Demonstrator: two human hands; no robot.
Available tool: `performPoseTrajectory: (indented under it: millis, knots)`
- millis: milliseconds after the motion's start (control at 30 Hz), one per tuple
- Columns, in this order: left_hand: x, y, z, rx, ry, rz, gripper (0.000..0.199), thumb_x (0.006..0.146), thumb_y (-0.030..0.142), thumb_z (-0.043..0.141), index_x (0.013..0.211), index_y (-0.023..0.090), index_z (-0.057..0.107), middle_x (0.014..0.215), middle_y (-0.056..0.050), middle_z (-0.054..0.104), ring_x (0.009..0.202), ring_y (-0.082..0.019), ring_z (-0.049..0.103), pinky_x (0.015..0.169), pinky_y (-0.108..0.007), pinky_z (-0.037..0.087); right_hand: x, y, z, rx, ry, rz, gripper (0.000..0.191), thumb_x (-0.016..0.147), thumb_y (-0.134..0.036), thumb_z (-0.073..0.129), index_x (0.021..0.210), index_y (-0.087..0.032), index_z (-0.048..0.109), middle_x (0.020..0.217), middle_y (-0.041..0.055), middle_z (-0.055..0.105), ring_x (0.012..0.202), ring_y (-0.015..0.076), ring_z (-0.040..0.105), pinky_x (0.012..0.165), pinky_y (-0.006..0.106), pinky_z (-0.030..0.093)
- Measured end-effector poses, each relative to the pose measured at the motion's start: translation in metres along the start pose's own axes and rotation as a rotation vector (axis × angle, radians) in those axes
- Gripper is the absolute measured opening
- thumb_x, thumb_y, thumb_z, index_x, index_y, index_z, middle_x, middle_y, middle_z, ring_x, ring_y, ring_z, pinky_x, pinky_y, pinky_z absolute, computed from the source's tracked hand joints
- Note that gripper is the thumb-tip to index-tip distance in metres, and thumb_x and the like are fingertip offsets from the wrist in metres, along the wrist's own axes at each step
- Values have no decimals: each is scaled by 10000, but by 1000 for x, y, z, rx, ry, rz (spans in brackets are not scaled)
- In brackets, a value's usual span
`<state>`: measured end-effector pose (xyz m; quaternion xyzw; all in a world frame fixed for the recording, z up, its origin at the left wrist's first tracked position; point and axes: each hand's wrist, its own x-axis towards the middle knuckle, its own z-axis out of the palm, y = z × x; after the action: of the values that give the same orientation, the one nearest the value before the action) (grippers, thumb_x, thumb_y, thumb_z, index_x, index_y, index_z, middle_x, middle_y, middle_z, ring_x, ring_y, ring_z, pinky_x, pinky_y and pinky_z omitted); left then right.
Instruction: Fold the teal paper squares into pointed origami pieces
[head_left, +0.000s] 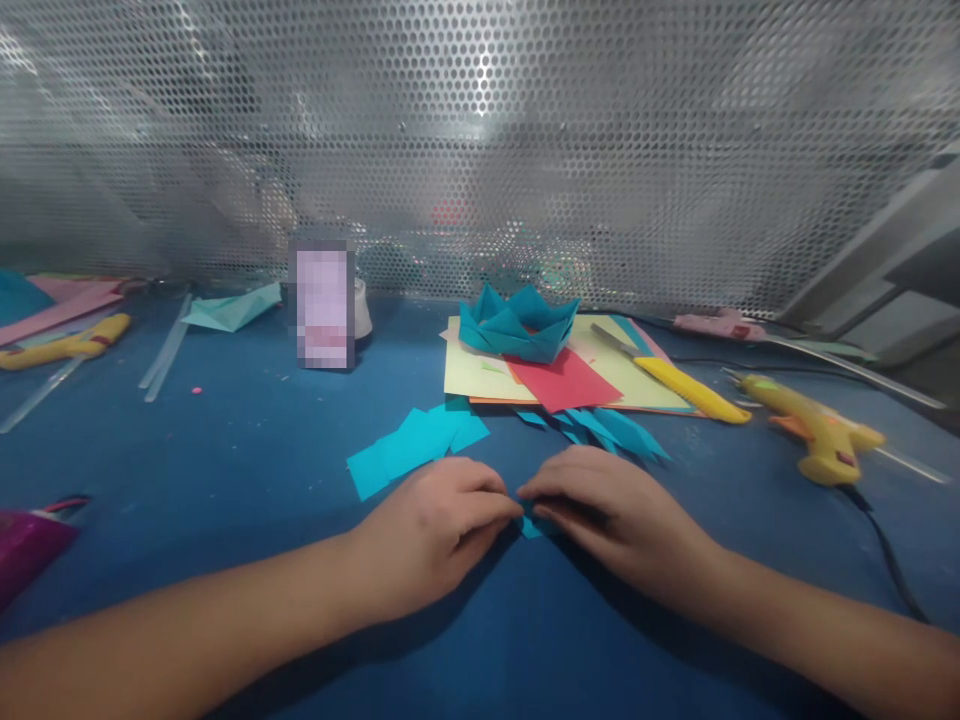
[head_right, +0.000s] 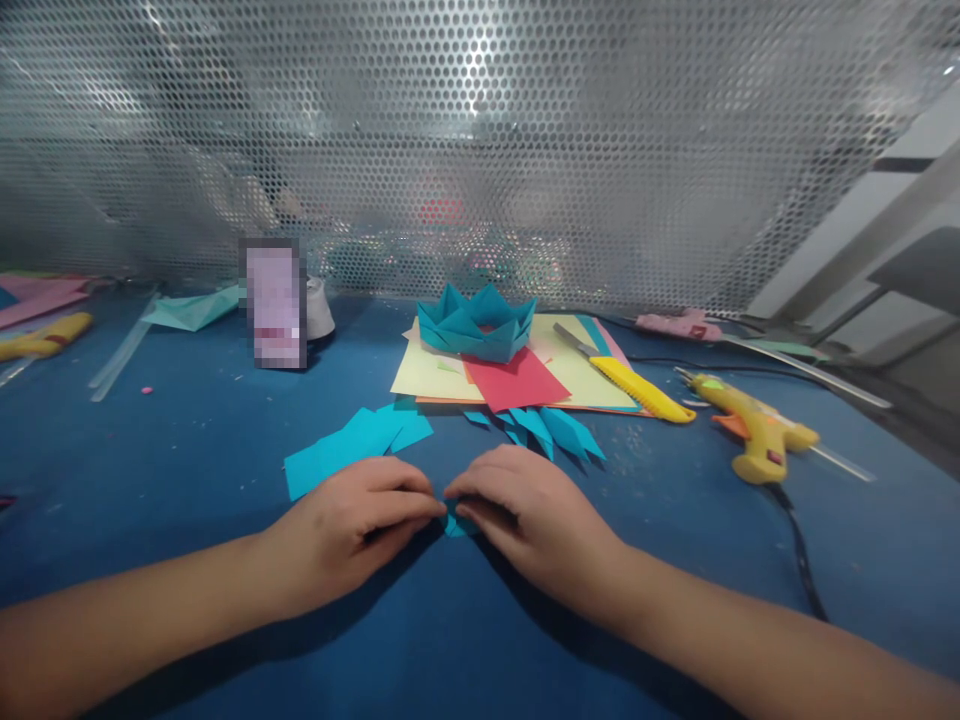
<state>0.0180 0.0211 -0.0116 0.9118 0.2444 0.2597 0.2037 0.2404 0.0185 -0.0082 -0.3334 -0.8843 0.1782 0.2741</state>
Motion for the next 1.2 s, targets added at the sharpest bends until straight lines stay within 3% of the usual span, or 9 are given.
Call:
performPoseTrajectory:
  millis: [333, 467, 667, 967, 1200]
  knots:
    - [2, 10, -1, 204, -52, 75, 266, 934, 114, 388, 977, 126, 650, 871, -97, 592, 740, -184, 513, 648, -319, 447, 1, 2, 1, -121, 25, 9, 88, 871, -170, 549, 829, -193, 623, 803, 42, 648, 775, 171, 591, 695, 287, 470]
    - [2, 9, -1, 268, -92, 122, 229, 926, 112, 412, 916, 135, 639, 933, -89, 594, 769, -184, 506, 677, -332, 436, 1, 4, 5, -169, 21, -3, 92, 867, -170, 546, 803, -186, 611, 766, 39, 628, 746, 175, 573, 679, 290, 462]
    - [0, 7, 2, 261, -67, 75, 231, 927, 126, 419, 1007, 128, 635, 927, -95, 598, 792, -192, 521, 698, -337, 456, 0, 7, 8, -268, 20, -108, 186, 917, -172, 467, 823, -173, 628, 762, 58, 637, 704, 173, 572, 641, 285, 456]
    - [-2, 6, 4, 268, -27, 9, 217, 905, 148, 454, 992, 128, 653, 928, -89, 602, 805, -204, 541, 723, -368, 459, -2, 9, 2, -338, -58, -183, 304, 984, -220, 374, 881, -180, 657, 777, 56, 656, 684, 165, 568, 615, 275, 418]
    - [-1, 6, 3, 291, -22, 54, 215, 899, 141, 471, 946, 128, 680, 846, -68, 618, 717, -190, 514, 629, -348, 411, -2, 11, -4, -371, -135, -248, 390, 1008, -238, 293, 886, -166, 657, 787, 65, 652, 669, 166, 555, 597, 274, 416]
